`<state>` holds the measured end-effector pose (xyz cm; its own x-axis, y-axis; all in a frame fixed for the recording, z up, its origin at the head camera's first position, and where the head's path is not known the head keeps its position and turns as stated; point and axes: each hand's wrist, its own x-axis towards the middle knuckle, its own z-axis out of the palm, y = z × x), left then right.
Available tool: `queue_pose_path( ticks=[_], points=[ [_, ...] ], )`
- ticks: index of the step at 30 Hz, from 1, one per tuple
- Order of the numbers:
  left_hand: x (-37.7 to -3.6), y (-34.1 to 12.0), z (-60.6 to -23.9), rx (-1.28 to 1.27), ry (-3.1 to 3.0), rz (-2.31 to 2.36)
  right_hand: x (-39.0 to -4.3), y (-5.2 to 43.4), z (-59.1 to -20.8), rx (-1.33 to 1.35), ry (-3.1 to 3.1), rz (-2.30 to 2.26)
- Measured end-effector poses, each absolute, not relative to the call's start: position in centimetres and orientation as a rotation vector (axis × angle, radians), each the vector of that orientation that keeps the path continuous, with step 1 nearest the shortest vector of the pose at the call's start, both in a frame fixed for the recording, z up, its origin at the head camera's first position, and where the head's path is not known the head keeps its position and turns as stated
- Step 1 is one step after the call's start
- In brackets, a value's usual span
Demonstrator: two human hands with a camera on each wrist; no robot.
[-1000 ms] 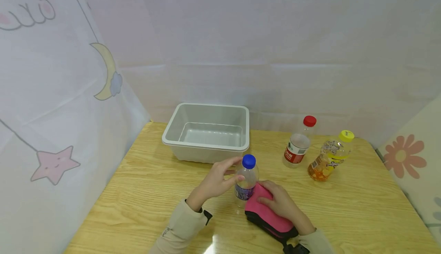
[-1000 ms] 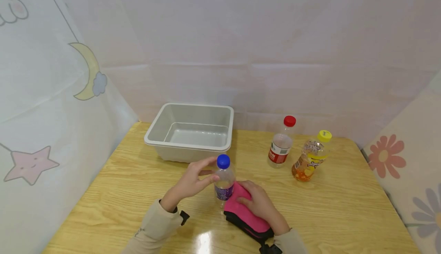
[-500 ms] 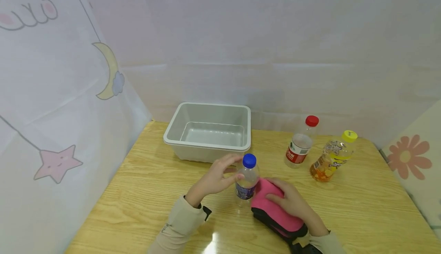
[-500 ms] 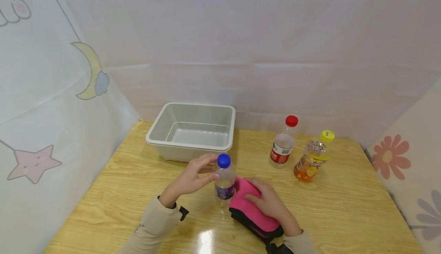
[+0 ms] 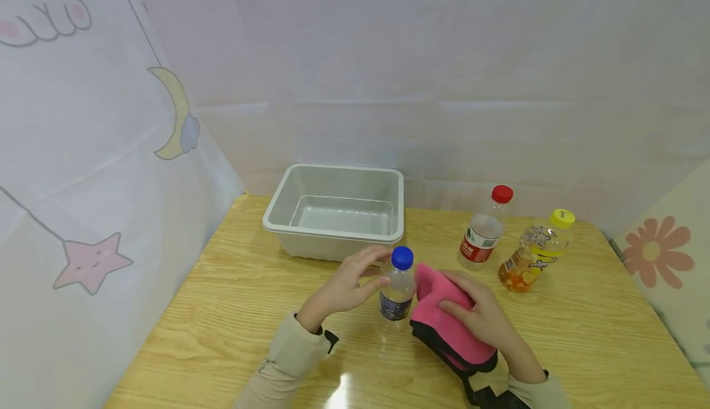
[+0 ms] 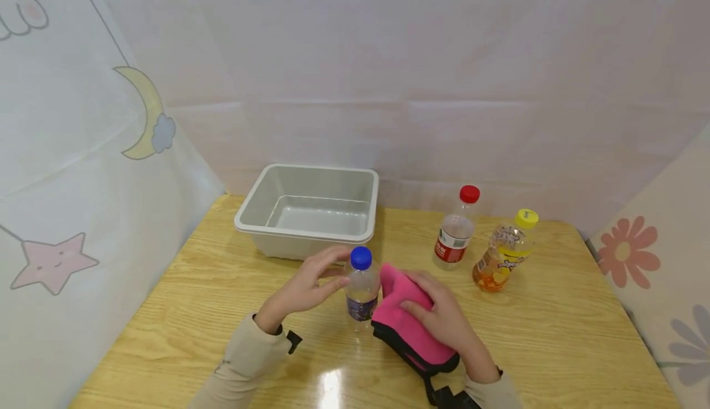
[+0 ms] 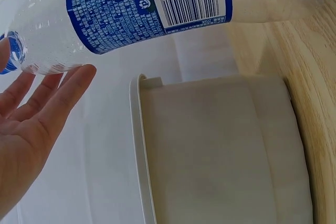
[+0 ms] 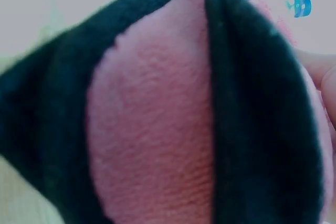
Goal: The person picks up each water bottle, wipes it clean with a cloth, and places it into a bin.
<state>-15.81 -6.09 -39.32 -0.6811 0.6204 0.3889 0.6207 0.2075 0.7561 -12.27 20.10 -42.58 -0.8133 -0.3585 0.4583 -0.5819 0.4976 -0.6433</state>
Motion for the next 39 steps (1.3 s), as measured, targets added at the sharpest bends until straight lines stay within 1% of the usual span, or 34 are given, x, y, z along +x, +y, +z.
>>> queue_pose_path(
  ticks=[5,7,20,27,39],
  points=[
    [-15.8,-6.4,-39.4,-1.284,-2.422,-1.533,-11.9,19.9,-41.2,0.76,-2.427,1.222],
    [-15.5,-6.4,-39.0,-1.29,-2.428,-1.524,-11.9,19.9,-40.7,0.757,-2.41,1.223],
    [-15.5,-5.8,-39.6,-1.198,-2.421,-1.466,-12.9,19.4,-38.6,0.878,-2.343,1.151],
    [-15.4,-5.8,-39.8,-1.189,-2.393,-1.4,-13.2,19.1,-38.2,0.885,-2.347,1.07],
    [-15.3,-5.6,-39.8,-1.189,-2.385,-1.465,-13.4,18.5,-38.3,0.894,-2.391,0.988]
  ],
)
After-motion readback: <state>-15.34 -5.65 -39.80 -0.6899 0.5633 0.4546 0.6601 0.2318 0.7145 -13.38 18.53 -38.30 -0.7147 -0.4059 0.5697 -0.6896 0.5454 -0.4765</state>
